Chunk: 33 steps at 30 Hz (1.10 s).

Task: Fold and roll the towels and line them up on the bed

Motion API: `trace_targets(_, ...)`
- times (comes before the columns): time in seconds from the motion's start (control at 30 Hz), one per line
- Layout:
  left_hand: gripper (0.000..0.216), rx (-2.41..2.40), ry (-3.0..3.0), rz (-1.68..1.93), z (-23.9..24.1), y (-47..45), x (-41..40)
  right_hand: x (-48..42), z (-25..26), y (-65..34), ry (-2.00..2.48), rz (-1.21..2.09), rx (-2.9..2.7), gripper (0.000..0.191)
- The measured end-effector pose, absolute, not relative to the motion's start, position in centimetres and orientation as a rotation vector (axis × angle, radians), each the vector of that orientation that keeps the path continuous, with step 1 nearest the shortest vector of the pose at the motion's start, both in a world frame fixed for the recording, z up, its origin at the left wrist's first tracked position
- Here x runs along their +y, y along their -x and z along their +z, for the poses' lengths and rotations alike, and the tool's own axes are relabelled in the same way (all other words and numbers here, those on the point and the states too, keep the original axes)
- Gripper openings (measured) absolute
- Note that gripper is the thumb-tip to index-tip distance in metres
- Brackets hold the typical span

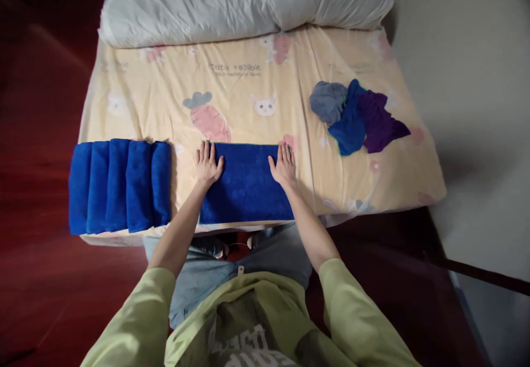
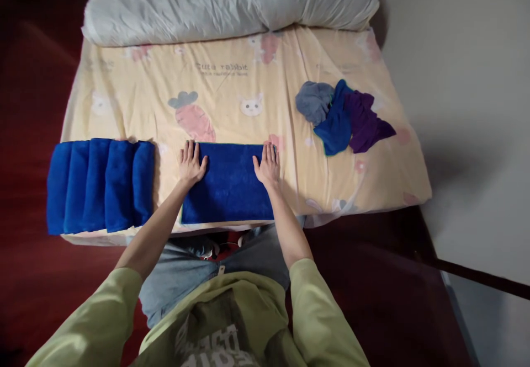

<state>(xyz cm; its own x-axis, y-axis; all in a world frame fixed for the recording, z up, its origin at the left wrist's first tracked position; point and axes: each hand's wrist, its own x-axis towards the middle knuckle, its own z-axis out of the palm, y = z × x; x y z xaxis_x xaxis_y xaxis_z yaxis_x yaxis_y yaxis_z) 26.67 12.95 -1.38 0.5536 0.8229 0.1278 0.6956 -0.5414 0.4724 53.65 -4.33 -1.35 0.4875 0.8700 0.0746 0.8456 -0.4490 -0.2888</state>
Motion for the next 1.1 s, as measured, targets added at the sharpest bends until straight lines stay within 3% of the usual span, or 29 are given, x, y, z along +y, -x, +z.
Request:
trace_targets(0.23,0.077,1.208,-2.44,0.496,0.3,-26.8,10.4,-5.0,-0.6,-52.7,2.458,0.149,-1.437,0.076)
trace_targets(0.53,0.068,1.056,-2.546,0.36,0.9,-21.4,0.2,-16.1,1.2,-47.9,2.315,0.26,-1.68,0.07)
trace_targets(1.1,0.065,1.053,-2.564,0.356,0.3,-18.5,-0.6,-19.4,0.5,-47.9,2.339,0.117,-1.616,0.068)
